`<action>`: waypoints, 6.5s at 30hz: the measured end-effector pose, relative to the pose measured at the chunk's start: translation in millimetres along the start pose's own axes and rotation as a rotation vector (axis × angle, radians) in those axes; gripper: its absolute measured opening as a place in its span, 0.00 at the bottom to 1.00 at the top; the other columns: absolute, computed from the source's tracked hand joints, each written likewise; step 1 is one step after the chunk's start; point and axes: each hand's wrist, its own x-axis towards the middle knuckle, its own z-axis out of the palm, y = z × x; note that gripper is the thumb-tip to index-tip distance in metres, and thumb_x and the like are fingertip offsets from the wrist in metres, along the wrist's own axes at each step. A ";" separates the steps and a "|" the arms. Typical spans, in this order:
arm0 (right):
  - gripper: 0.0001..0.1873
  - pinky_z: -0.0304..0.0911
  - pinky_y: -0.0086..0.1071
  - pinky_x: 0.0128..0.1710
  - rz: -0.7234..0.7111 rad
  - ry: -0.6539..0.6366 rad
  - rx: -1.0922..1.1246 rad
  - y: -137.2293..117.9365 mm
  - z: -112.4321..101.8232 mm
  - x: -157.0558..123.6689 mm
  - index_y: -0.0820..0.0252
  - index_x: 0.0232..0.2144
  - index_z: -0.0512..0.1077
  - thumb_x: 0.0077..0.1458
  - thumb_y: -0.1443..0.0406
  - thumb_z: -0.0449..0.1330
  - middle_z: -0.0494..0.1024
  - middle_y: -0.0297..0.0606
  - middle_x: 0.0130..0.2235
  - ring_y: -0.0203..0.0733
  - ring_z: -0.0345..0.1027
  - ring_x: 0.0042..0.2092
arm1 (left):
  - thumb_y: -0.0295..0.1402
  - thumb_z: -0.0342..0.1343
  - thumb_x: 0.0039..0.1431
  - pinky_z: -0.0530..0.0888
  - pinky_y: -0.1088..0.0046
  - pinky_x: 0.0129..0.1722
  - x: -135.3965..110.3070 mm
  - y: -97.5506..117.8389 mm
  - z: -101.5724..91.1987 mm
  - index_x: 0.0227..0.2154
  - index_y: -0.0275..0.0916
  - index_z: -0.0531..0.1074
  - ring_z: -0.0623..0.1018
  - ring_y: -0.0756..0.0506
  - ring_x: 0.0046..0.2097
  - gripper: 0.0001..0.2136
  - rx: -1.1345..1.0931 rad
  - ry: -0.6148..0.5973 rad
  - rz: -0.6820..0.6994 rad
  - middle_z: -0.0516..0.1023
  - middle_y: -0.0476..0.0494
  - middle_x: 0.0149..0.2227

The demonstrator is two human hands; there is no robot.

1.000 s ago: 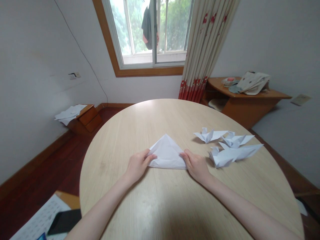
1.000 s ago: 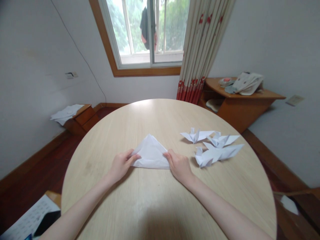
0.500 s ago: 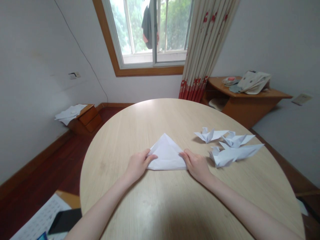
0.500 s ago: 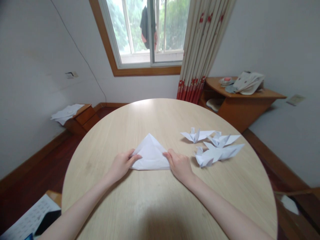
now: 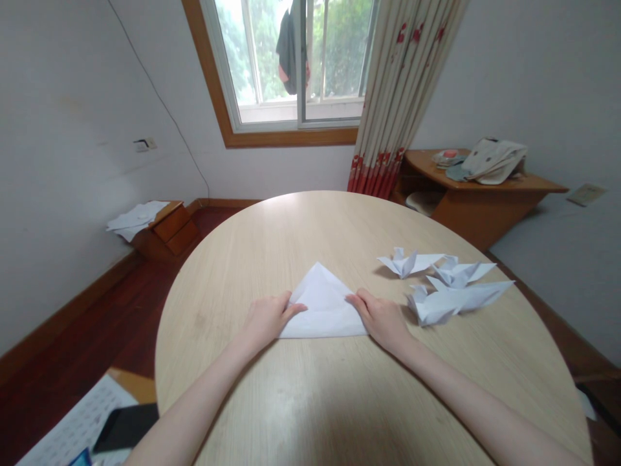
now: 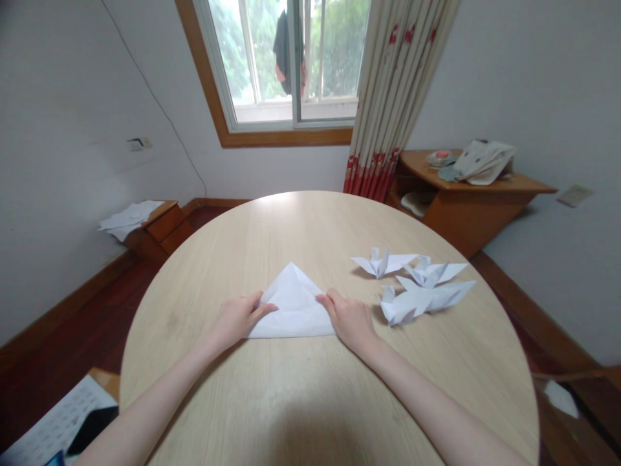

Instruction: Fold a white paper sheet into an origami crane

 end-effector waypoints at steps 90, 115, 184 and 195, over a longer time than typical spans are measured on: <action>0.36 0.39 0.56 0.64 -0.253 -0.224 0.000 -26.1 9.6 -14.5 0.66 0.65 0.49 0.64 0.49 0.41 0.51 0.54 0.66 0.53 0.38 0.68 | 0.42 0.40 0.67 0.40 0.52 0.66 -3.4 11.8 15.9 0.66 0.34 0.42 0.34 0.43 0.68 0.29 0.080 -0.193 0.378 0.36 0.35 0.68; 0.34 0.38 0.55 0.64 -0.265 -0.200 -0.021 -19.7 14.8 -15.4 0.63 0.66 0.45 0.65 0.51 0.39 0.49 0.50 0.67 0.51 0.36 0.68 | 0.45 0.57 0.55 0.40 0.37 0.59 -4.6 -38.4 -22.6 0.67 0.44 0.37 0.21 0.30 0.63 0.43 0.122 -0.404 0.131 0.19 0.29 0.65; 0.29 0.36 0.55 0.65 -0.165 -0.309 0.105 -11.0 1.4 -3.9 0.57 0.65 0.50 0.63 0.68 0.42 0.49 0.44 0.67 0.46 0.35 0.68 | 0.49 0.34 0.68 0.40 0.40 0.61 12.8 -54.5 6.2 0.67 0.46 0.40 0.31 0.33 0.67 0.28 0.184 -0.162 0.131 0.30 0.39 0.68; 0.35 0.40 0.52 0.65 -0.035 -0.244 0.221 -8.3 6.9 -2.0 0.68 0.66 0.47 0.62 0.55 0.47 0.53 0.51 0.66 0.49 0.43 0.67 | 0.48 0.35 0.68 0.39 0.39 0.60 10.7 -50.0 5.8 0.67 0.46 0.40 0.30 0.33 0.67 0.28 0.153 -0.170 0.142 0.29 0.36 0.68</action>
